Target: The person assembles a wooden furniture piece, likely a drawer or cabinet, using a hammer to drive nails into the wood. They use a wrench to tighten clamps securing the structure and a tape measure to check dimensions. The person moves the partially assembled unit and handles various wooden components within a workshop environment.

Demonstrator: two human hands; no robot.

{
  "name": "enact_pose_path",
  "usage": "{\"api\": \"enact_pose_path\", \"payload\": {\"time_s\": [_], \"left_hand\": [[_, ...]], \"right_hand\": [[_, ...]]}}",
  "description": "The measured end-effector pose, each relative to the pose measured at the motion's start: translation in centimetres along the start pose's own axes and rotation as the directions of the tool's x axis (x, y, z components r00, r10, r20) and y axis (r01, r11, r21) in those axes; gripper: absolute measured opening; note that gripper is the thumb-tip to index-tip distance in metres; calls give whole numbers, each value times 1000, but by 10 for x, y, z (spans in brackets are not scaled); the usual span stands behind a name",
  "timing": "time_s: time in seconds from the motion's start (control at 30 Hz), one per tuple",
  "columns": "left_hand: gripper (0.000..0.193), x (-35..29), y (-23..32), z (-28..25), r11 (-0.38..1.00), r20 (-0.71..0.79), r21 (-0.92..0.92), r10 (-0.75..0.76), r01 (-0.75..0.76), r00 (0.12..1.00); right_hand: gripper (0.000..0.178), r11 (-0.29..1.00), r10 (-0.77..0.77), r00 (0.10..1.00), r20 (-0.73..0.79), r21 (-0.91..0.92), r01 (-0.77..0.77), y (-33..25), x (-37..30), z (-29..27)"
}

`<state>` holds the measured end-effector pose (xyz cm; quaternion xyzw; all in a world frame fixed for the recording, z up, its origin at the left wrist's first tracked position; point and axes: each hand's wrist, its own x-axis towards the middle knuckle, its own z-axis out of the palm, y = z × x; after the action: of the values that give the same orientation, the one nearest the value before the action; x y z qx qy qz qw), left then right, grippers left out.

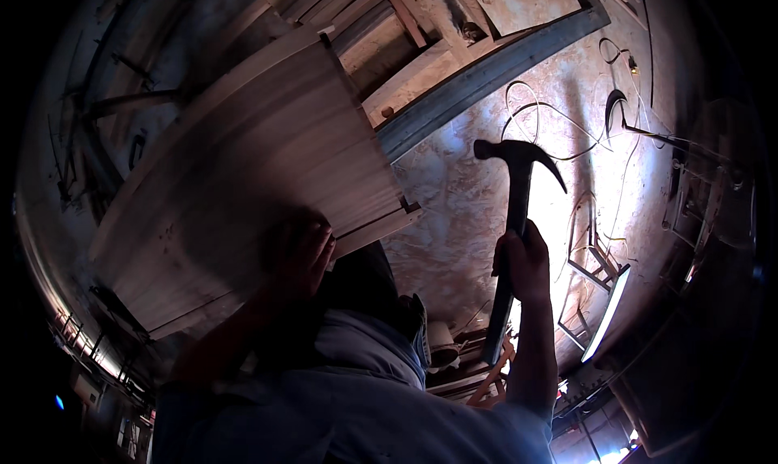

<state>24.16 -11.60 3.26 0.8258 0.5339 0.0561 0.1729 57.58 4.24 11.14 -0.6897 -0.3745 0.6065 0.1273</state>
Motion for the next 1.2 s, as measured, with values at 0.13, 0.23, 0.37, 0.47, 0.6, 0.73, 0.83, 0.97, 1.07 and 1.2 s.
{"api": "enact_pose_path", "payload": {"time_s": [0.13, 0.23, 0.37, 0.47, 0.6, 0.73, 0.83, 0.97, 1.07, 1.2], "left_hand": [[36, -1, 1, 2, 996, 7, -78, -30, 30, 1000], [37, -6, -8, 0, 974, -27, -184, -138, 130, 990], [38, -18, -15, -21, 975, -121, -181, -151, 128, 981], [37, -50, -13, -9, 976, -148, -147, -182, 161, 972], [38, -91, -22, -2, 977, -242, -47, -212, 207, 947], [39, -123, -20, -3, 948, -259, -192, -299, 254, 919], [41, -158, -39, -38, 960, -95, -72, -276, 270, 956], [47, -223, -55, -23, 947, -194, -133, -315, 293, 929], [44, -273, -77, -24, 935, -129, -152, -339, 320, 932], [43, -351, -99, -16, 914, -66, -58, -405, 401, 912]], "right_hand": [[15, 991, -2, 1000, 23, 131, -1, -11, -1, 10], [13, 997, 47, 998, 36, 61, -49, -10, 4, 30], [5, 958, -244, 969, 33, -148, 246, 17, 2, 57], [15, 943, -213, 975, 61, -249, 221, 8, -8, 89], [28, 746, -403, 907, 120, -532, 401, 7, -17, 155], [29, 618, -532, 826, 186, -582, 528, 24, -20, 197], [34, 502, -582, 791, 186, -684, 530, 28, -24, 225], [38, 459, -629, 770, 110, -746, 482, 41, -31, 253], [36, 448, -585, 811, 25, -824, 348, 48, -33, 273], [36, 380, -671, 740, 45, -836, 395, 36, -33, 298]]}}
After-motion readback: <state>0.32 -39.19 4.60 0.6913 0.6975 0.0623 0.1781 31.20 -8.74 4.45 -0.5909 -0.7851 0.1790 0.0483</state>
